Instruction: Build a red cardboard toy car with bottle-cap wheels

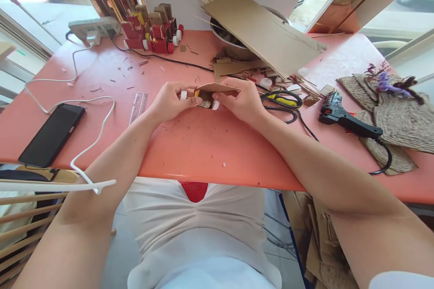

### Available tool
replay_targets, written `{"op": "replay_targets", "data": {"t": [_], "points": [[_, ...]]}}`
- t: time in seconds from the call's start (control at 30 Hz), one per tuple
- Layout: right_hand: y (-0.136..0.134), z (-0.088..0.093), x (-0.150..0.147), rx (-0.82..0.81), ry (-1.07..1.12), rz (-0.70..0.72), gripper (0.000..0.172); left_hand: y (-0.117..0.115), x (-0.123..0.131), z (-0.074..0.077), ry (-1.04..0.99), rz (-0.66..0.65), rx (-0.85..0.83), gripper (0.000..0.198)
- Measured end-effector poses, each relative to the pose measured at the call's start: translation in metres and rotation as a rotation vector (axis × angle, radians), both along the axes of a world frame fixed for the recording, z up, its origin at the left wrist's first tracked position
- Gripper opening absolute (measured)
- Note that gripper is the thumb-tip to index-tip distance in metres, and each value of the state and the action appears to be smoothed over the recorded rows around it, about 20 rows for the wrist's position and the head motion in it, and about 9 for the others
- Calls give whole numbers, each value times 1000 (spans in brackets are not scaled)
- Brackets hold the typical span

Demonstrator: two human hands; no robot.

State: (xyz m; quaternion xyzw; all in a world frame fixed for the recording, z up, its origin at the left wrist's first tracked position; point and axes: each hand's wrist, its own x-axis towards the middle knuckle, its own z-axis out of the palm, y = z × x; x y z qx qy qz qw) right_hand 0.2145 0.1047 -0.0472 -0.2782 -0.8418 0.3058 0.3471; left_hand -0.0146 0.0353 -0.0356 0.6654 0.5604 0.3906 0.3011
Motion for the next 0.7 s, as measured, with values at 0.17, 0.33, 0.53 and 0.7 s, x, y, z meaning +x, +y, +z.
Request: {"op": "replay_targets", "data": {"t": [0.17, 0.33, 0.53, 0.7], "points": [[-1, 4, -3, -42, 22, 7, 15, 1, 3, -3, -23, 21, 17, 32], [-2, 4, -8, -72, 55, -11, 16, -3, 6, 3, -73, 27, -7, 32], [-3, 5, -10, -27, 54, -60, 19, -6, 10, 14, -149, 5, -30, 32], [-5, 9, -9, 28, 26, -97, 19, -8, 11, 17, -202, -15, -41, 34]]}}
